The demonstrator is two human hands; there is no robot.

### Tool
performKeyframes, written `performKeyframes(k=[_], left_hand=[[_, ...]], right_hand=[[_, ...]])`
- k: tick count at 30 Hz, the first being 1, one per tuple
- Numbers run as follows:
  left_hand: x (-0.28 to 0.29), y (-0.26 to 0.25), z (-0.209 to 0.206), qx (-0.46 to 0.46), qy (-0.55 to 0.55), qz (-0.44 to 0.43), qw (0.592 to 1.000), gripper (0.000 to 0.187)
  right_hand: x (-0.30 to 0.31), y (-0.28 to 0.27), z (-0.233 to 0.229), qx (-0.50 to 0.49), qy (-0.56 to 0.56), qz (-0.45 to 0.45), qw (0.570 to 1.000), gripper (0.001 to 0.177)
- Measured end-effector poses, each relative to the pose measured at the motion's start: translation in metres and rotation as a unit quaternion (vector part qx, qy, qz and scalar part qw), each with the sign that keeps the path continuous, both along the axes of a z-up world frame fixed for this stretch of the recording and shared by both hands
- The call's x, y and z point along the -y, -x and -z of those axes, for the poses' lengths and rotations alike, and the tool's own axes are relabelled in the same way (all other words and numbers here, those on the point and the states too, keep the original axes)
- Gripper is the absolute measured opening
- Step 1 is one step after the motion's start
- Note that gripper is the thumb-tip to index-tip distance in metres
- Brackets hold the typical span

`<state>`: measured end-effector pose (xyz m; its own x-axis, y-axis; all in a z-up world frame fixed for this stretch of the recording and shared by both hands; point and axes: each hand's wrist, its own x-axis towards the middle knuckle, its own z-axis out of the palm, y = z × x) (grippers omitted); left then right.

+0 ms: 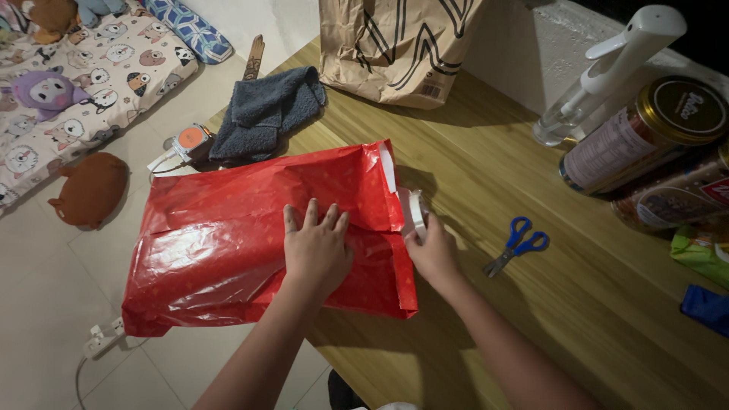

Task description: The person seals a red padded envelope using clear adhesive tape and scissors. They pull tape from the roll, cut it, and press it along the envelope's seam to secure it.

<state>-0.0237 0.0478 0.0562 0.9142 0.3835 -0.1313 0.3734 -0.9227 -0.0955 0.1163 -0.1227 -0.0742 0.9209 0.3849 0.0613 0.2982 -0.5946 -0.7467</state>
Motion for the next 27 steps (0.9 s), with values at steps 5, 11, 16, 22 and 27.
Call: performKeyframes(k=[5, 11, 16, 22, 27], left_hand=[[0.001, -0.002, -0.001, 0.013, 0.043, -0.028, 0.999, 0.063], [0.002, 0.001, 0.002, 0.051, -0.002, -0.012, 0.999, 0.061], [0.003, 0.005, 0.003, 0.043, -0.009, -0.009, 0.999, 0.06], [0.005, 0.005, -0.002, 0.029, -0.007, -0.025, 0.999, 0.059], [0.005, 0.006, -0.008, 0.005, 0.031, -0.039, 0.999, 0.063]], right_hand=[[-0.004, -0.001, -0.014, 0.012, 0.031, -0.025, 0.999, 0.052], [-0.027, 0.002, -0.011, 0.04, 0.11, -0.012, 0.993, 0.065], [-0.022, 0.006, -0.008, -0.01, 0.041, 0.0, 0.999, 0.056], [-0.016, 0.012, -0.01, -0.06, 0.024, 0.007, 0.998, 0.045], [-0.018, 0.002, -0.009, 0.055, -0.017, 0.0, 0.998, 0.042]])
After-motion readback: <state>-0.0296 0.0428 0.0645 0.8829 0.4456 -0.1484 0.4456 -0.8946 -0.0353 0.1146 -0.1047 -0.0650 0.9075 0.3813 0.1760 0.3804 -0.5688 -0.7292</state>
